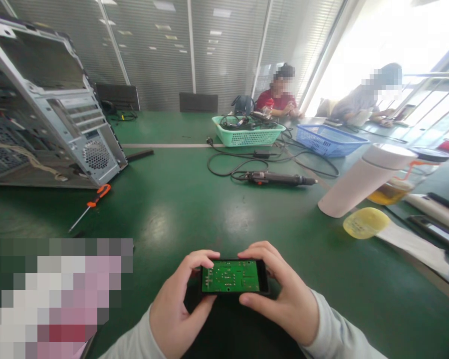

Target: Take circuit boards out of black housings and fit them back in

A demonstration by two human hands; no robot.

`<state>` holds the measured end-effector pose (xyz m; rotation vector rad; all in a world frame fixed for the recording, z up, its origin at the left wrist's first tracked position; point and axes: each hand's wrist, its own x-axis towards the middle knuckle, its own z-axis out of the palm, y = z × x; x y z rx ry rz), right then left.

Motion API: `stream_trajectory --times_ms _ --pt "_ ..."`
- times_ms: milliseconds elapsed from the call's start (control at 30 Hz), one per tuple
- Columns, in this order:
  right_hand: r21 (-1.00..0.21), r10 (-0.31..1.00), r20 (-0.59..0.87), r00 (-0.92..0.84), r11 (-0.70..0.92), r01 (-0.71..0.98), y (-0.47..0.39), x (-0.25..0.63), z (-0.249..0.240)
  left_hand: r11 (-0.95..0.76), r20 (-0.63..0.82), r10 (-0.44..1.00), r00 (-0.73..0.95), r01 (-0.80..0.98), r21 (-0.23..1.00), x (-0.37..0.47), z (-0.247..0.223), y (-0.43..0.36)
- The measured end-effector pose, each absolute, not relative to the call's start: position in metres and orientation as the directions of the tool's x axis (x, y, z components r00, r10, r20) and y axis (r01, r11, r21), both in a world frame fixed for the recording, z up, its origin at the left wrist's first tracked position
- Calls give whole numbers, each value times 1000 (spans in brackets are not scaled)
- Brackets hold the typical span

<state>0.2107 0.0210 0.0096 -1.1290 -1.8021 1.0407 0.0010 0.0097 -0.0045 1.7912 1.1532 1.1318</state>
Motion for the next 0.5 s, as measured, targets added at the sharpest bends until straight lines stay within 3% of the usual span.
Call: stream_trajectory --times_ms 267,500 --pt "-874 917 209 -338 331 357 23 214 19 -175 129 974 185 263 949 0 6 14" --pt "-886 937 172 -305 283 367 20 211 24 -168 132 979 154 253 953 0 4 15"
